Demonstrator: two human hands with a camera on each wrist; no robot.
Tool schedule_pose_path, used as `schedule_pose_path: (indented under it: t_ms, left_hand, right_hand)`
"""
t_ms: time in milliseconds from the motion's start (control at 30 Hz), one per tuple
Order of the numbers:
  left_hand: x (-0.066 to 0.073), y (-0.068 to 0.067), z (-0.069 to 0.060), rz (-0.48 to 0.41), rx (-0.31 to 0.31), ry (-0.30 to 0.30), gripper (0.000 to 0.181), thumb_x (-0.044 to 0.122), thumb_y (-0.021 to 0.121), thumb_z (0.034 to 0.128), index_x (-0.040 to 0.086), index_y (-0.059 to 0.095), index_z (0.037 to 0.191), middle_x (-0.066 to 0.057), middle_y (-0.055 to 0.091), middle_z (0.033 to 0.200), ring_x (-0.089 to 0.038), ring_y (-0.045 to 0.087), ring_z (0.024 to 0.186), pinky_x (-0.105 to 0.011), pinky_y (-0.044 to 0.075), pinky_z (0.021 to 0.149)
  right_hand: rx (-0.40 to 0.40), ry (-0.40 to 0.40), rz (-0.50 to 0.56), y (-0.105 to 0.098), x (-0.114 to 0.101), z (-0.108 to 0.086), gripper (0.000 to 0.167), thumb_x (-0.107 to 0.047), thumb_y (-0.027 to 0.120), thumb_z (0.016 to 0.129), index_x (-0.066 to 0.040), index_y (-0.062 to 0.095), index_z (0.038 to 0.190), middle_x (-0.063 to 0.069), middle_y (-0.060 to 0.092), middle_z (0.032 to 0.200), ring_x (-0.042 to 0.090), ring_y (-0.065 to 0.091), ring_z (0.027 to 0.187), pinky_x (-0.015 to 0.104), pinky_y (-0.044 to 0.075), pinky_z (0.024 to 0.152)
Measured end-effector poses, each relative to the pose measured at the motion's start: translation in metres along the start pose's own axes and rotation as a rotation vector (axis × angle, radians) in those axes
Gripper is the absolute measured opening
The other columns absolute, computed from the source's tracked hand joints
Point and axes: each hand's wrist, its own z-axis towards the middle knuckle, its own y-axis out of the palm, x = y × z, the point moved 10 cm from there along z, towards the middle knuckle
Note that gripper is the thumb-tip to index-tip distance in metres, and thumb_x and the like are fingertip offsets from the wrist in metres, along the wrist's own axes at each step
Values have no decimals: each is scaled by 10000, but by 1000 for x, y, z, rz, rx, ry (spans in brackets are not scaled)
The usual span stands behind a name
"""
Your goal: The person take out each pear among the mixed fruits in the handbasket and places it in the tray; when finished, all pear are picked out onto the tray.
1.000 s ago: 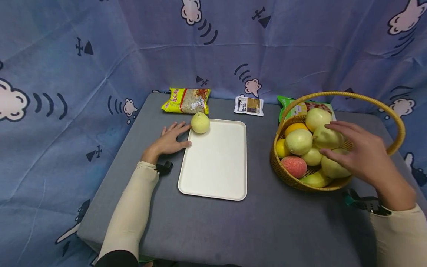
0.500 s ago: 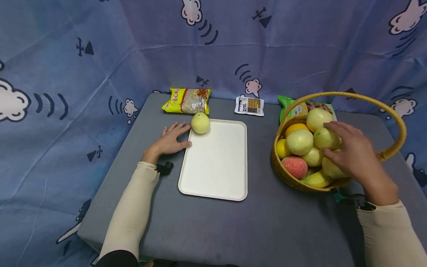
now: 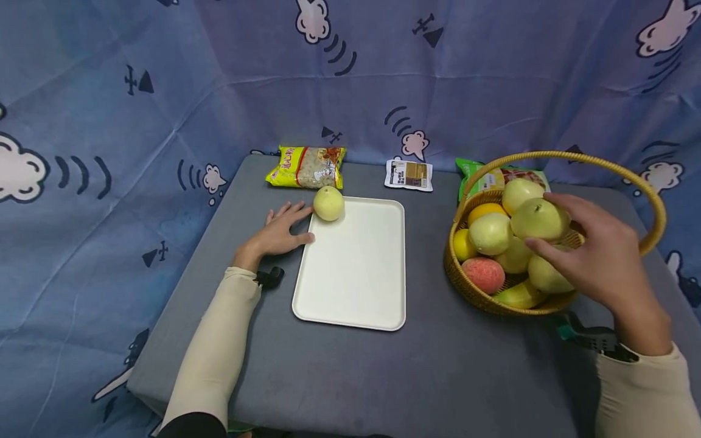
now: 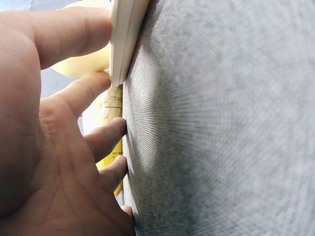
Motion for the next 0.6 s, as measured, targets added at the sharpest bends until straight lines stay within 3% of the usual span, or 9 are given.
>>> schedule_pose_path:
  t_ms: [33,100,133,267,433,600]
  left_hand:
    - [0,0,0,-1,0,-1,828,435,682,1061,199,300,1756,-127,146,1852,-380,-37,1727,-648,-156,1341]
    - [1,0,0,0,-1,-1,825,429,682,1061,197,301,1756,-128,146,1852,-381,-38,1727,-648,-157,1341]
    - [1,0,0,1,-1,-1,824,427,681,1062,197,300,1756,-128,143,1852,-382,-40,1726,-650,-158,1340]
    - [1,-1,-1,5,0,1,823,419,679,1063,197,297,1757,-129,139,1853,-386,-42,1726,-654,-157,1339]
    - [2,-1,-1,2,2,1,821,415,680,1061,200,300,1756,-125,140,1853,-379,-39,1727,-649,-158,1340]
    - [3,-1,-1,-4,2,2,820,411,682,1061,205,299,1756,-126,140,1853,-379,-40,1727,-652,-160,1339]
  right_hand:
    - [5,-1,10,-2,-4,0,792,-153,967,827,-34,624,1531,310,645,1464,500,646,1164,188,453,924]
    - [20,-6,61,-5,-13,1,816,-123,984,809,-88,634,1545,272,662,1465,279,683,1194,-13,354,894]
    - [29,-12,90,-6,-17,2,836,-101,993,792,-118,640,1549,252,670,1469,169,671,1210,-58,329,907]
    - [48,-50,244,-5,-38,9,892,29,996,730,-181,670,1533,97,694,1479,-145,553,1188,-43,420,941]
    - [6,-69,406,12,-61,21,851,78,956,754,-158,674,1522,-124,659,1470,-24,622,1211,17,489,956]
    - [-37,-92,499,34,-82,34,844,81,941,769,-184,671,1524,-11,686,1430,27,650,1213,68,521,988]
